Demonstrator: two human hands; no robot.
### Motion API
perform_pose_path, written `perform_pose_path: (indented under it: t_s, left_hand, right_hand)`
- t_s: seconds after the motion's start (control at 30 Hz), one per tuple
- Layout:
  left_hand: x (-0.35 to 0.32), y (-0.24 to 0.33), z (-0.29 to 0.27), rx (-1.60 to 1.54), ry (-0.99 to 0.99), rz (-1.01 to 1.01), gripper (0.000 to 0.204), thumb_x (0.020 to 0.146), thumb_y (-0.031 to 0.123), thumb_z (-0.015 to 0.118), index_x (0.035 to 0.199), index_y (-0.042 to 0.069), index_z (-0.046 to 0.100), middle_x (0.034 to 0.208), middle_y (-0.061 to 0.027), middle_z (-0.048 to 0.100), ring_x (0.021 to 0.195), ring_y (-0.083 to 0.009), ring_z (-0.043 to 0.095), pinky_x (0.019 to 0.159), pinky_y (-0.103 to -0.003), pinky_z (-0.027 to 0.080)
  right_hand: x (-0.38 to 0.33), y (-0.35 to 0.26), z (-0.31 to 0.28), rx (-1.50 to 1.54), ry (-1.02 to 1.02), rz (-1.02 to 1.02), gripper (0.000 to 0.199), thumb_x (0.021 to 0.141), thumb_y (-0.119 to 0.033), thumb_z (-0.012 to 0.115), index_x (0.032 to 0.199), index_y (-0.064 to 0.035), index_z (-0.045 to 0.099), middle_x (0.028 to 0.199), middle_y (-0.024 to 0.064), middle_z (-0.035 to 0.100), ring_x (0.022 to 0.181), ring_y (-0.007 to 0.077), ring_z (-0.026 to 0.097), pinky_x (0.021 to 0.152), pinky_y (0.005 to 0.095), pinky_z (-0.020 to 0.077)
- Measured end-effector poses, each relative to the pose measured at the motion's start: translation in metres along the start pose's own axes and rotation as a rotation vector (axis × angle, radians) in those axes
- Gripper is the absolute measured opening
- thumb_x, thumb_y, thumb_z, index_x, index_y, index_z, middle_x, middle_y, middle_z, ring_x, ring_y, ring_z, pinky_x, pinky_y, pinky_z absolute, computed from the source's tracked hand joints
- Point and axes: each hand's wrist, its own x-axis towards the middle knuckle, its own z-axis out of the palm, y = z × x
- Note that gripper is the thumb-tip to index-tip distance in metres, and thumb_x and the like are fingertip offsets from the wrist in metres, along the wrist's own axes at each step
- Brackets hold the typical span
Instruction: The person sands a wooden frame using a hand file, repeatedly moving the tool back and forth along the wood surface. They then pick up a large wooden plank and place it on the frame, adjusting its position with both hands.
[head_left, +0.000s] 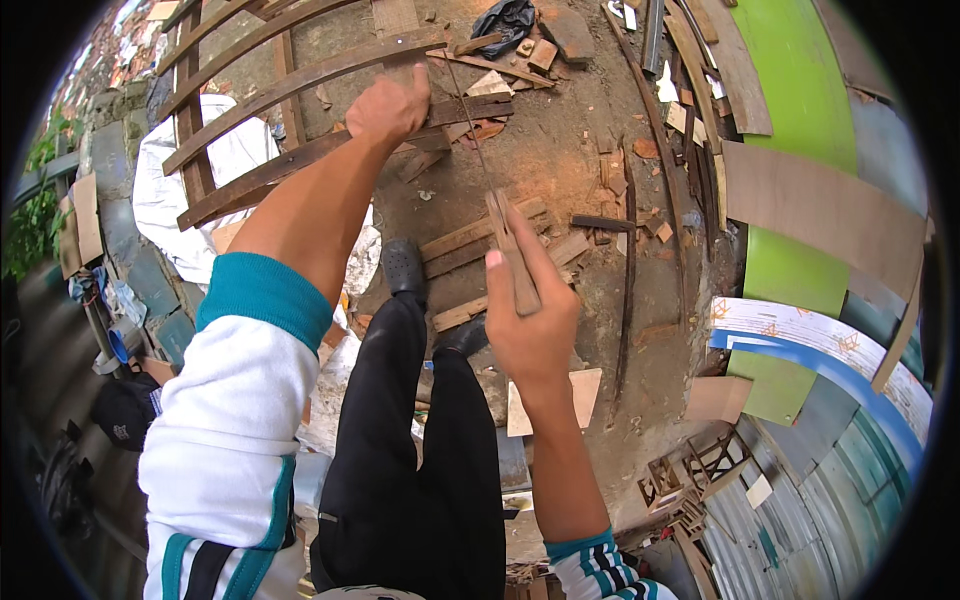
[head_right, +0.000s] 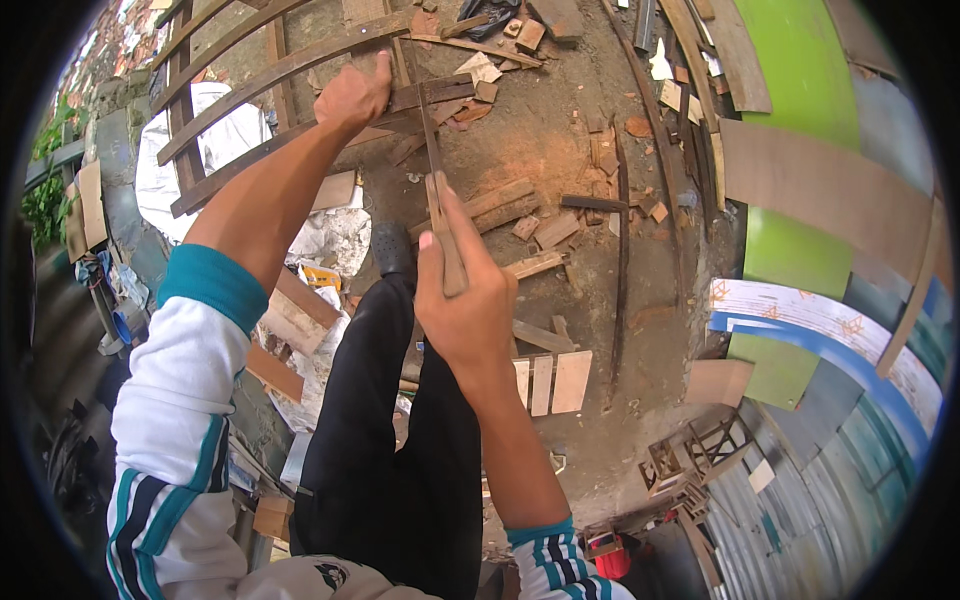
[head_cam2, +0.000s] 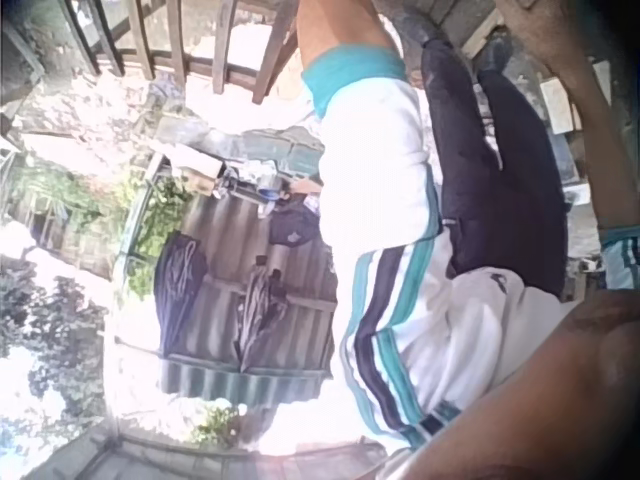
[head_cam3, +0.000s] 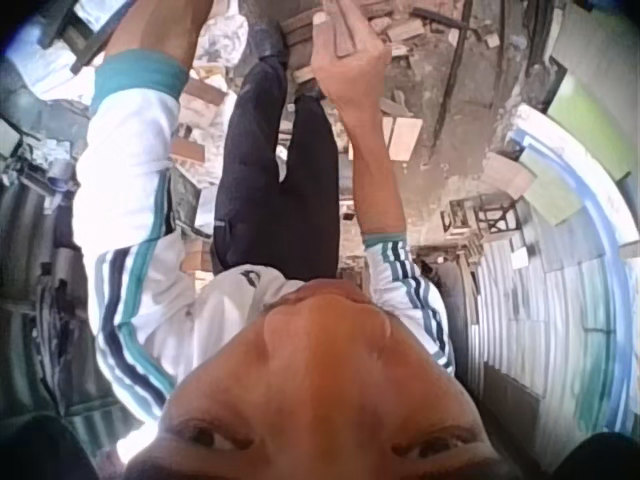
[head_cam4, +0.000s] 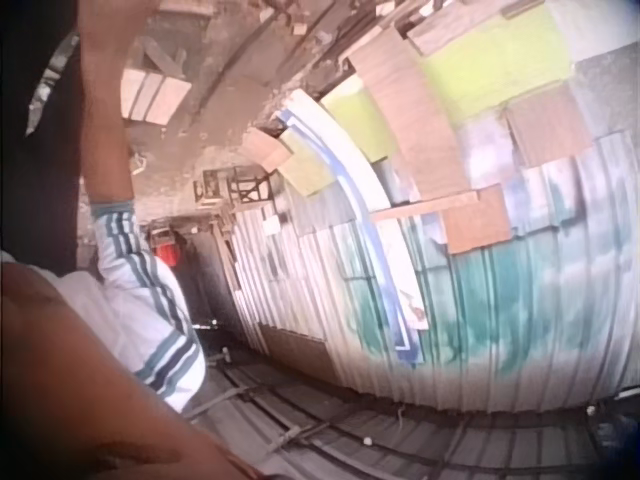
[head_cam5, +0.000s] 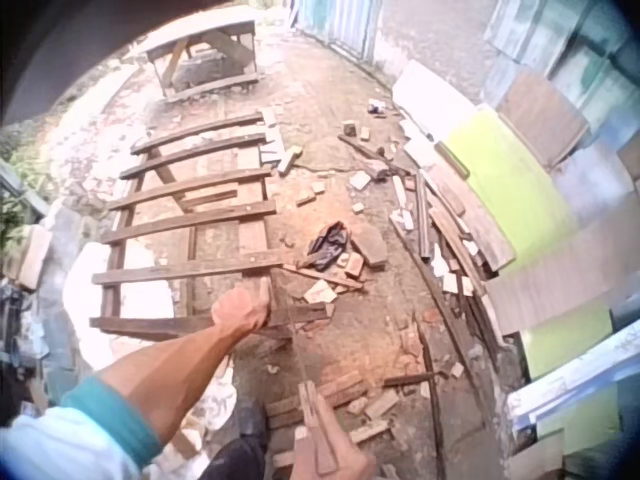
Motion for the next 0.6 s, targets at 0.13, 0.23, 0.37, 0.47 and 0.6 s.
perform_pose_path:
  t_s: [0.13,0.23,0.37,0.47,0.6]
  left_hand:
    - [-0.008,0.000,0.000,-0.011,0.041,0.015,0.086,0.097,0.066,0.032,0.122,-0.010,0.063,0.117,-0.0320,0.068,0.114,-0.0443,0.066,0.099,-0.048,0.049]
    - [-0.009,0.001,0.001,-0.028,0.030,0.011,0.086,0.097,0.066,0.033,0.122,-0.010,0.063,0.116,-0.0319,0.069,0.113,-0.0445,0.066,0.098,-0.048,0.049]
    - [-0.017,0.015,0.001,-0.040,-0.021,0.046,0.087,0.097,0.066,0.033,0.125,-0.011,0.061,0.115,-0.0324,0.068,0.112,-0.0446,0.066,0.098,-0.048,0.049]
    - [-0.013,-0.002,0.004,-0.020,0.001,0.036,0.087,0.096,0.066,0.033,0.125,-0.012,0.060,0.113,-0.0330,0.069,0.111,-0.0445,0.067,0.097,-0.048,0.050]
    - [-0.005,-0.001,-0.002,-0.028,-0.016,0.017,0.090,0.096,0.070,0.032,0.127,-0.010,0.059,0.117,-0.0341,0.067,0.114,-0.0460,0.065,0.100,-0.049,0.048]
  right_hand:
    - [-0.038,-0.029,-0.026,0.000,-0.001,0.136,0.043,0.095,-0.008,0.063,0.135,0.0057,0.060,0.121,0.0270,0.069,0.113,0.0329,0.070,0.094,0.0376,0.0539]
    - [-0.003,-0.007,0.007,0.008,0.051,0.038,0.042,0.095,-0.009,0.062,0.134,0.0056,0.060,0.121,0.0274,0.069,0.113,0.0351,0.070,0.094,0.0378,0.0536]
    - [0.076,0.034,0.053,-0.008,0.100,-0.066,0.043,0.096,-0.016,0.061,0.135,0.0019,0.061,0.122,0.0276,0.068,0.117,0.0423,0.065,0.098,0.0417,0.0510]
    - [0.055,0.006,0.043,-0.054,0.024,0.021,0.044,0.095,-0.015,0.061,0.137,0.0016,0.059,0.122,0.0261,0.068,0.113,0.0421,0.067,0.094,0.0422,0.0529]
    - [-0.015,-0.046,-0.005,0.011,-0.035,0.196,0.041,0.098,-0.010,0.060,0.136,0.0054,0.060,0.128,0.0243,0.067,0.124,0.0284,0.064,0.102,0.0348,0.0480]
